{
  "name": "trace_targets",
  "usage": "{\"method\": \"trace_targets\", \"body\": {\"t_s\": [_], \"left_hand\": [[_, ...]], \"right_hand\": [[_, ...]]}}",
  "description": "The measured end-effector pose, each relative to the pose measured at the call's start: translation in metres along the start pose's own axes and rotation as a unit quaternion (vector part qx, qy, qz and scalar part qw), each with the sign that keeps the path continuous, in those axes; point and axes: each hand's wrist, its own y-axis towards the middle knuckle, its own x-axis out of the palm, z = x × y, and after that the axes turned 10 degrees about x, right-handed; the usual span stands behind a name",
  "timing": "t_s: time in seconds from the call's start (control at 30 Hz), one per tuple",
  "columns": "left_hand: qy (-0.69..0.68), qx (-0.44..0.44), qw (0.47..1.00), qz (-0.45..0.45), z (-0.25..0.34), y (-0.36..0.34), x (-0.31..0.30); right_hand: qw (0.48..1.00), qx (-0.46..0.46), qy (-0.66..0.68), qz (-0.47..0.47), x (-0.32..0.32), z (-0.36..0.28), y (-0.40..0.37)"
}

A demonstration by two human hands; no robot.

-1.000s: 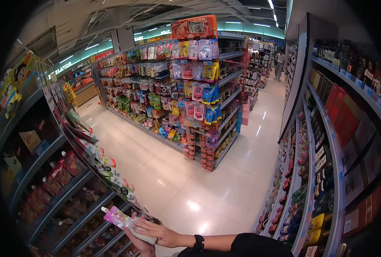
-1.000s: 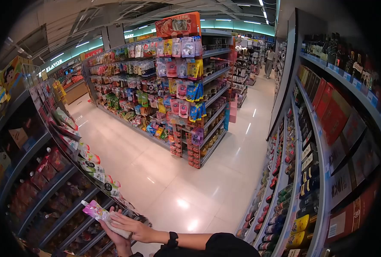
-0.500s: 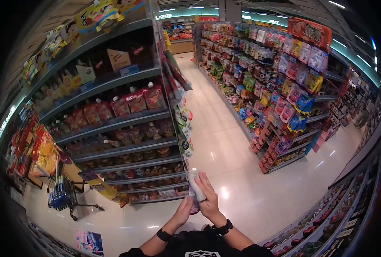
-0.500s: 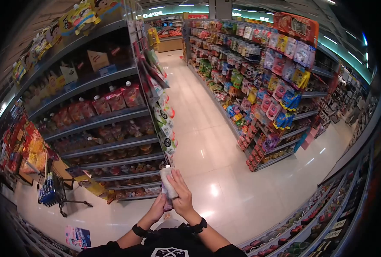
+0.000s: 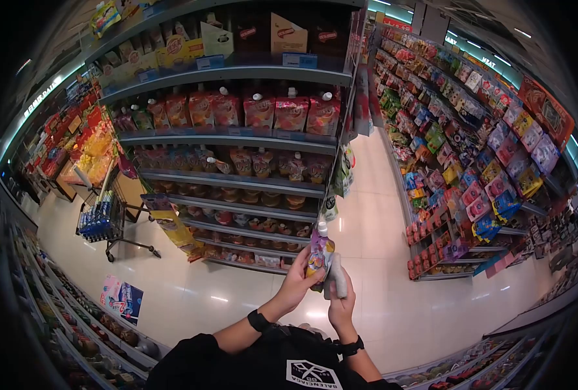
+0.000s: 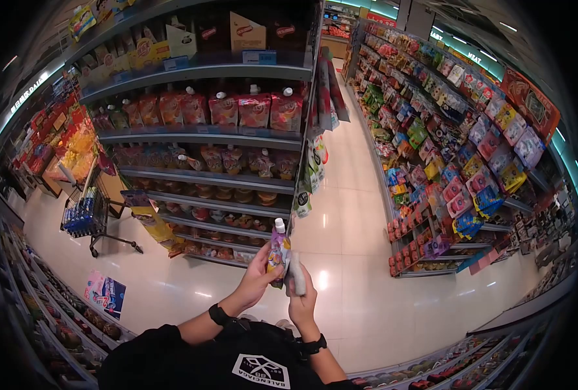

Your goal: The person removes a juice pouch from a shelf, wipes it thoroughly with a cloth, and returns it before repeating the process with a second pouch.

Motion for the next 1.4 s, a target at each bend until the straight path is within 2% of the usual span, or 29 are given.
{"method": "trace_targets", "body": {"t_s": [0.03,0.07,0.1,0.13,0.17,0.2,0.23,0.27,0.3,0.33,0.37,0.4,0.47,0.5,0.57,0.6,0.7,0.77,1.07,1.13,1.2,1.3,1.33,1.4], "left_hand": [[0.037,0.022,0.999,-0.024,0.001,0.001,0.000],[0.046,0.002,0.999,-0.014,0.003,0.000,-0.003],[0.041,0.004,0.999,-0.007,0.011,-0.003,-0.004],[0.164,0.017,0.986,-0.039,0.022,-0.005,-0.004],[0.286,0.029,0.955,-0.073,0.027,-0.005,-0.005],[0.345,0.041,0.935,-0.062,0.026,-0.006,-0.007],[0.344,0.040,0.936,-0.062,0.026,-0.007,-0.010],[0.449,0.140,0.879,-0.074,0.027,-0.009,-0.013],[0.544,0.237,0.800,-0.084,0.029,-0.011,-0.014],[0.543,0.235,0.802,-0.084,0.031,-0.013,-0.014],[0.471,0.214,0.850,-0.095,0.033,-0.014,-0.014],[0.395,0.193,0.892,-0.106,0.036,-0.014,-0.014],[0.369,0.204,0.899,-0.122,0.041,-0.016,-0.016],[0.345,0.215,0.903,-0.139,0.043,-0.017,-0.018],[0.341,0.206,0.905,-0.145,0.044,-0.020,-0.024],[0.315,0.210,0.909,-0.175,0.044,-0.019,-0.029],[0.282,0.189,0.916,-0.213,0.046,-0.020,-0.040],[0.294,0.199,0.901,-0.251,0.047,-0.019,-0.045],[0.300,0.218,0.895,-0.246,0.051,-0.020,-0.056],[0.312,0.210,0.892,-0.250,0.055,-0.019,-0.060],[0.359,0.246,0.857,-0.275,0.060,-0.019,-0.064],[0.367,0.262,0.851,-0.268,0.066,-0.019,-0.065],[0.367,0.262,0.852,-0.267,0.065,-0.020,-0.068],[0.347,0.197,0.887,-0.231,0.059,-0.023,-0.075]], "right_hand": [[1.000,0.015,0.020,0.014,-0.001,0.000,0.003],[1.000,0.018,0.013,0.008,-0.003,0.006,0.005],[0.993,0.074,0.094,0.011,-0.006,0.017,0.006],[0.976,0.128,0.174,0.017,-0.007,0.019,0.008],[0.977,0.128,0.170,0.017,-0.008,0.019,0.009],[0.976,0.127,0.177,0.021,-0.007,0.016,0.009],[0.974,0.126,0.186,0.026,-0.005,0.015,0.007],[0.974,0.128,0.184,0.027,-0.007,0.018,0.007],[0.976,0.131,0.171,0.019,-0.010,0.021,0.009],[0.978,0.136,0.157,0.011,-0.013,0.024,0.009],[0.978,0.138,0.155,0.012,-0.017,0.027,0.009],[0.971,0.189,0.144,-0.010,-0.017,0.025,0.012],[0.948,0.268,0.167,-0.045,-0.020,0.034,0.013],[0.947,0.271,0.165,-0.046,-0.017,0.031,0.012],[0.875,0.344,0.335,-0.061,-0.011,0.025,0.011],[0.844,0.363,0.385,-0.088,-0.008,0.022,0.011],[0.830,0.365,0.402,-0.124,0.006,0.007,0.010],[0.844,0.352,0.384,-0.126,0.006,0.020,0.008],[0.879,0.324,0.335,-0.099,0.015,0.054,-0.002],[0.877,0.324,0.340,-0.101,0.019,0.054,-0.002],[0.898,0.317,0.281,-0.120,0.022,0.048,0.001],[0.911,0.313,0.244,-0.112,0.029,0.030,0.005],[0.911,0.313,0.244,-0.112,0.030,0.029,0.007],[0.918,0.307,0.199,-0.151,0.029,0.028,0.011]]}}
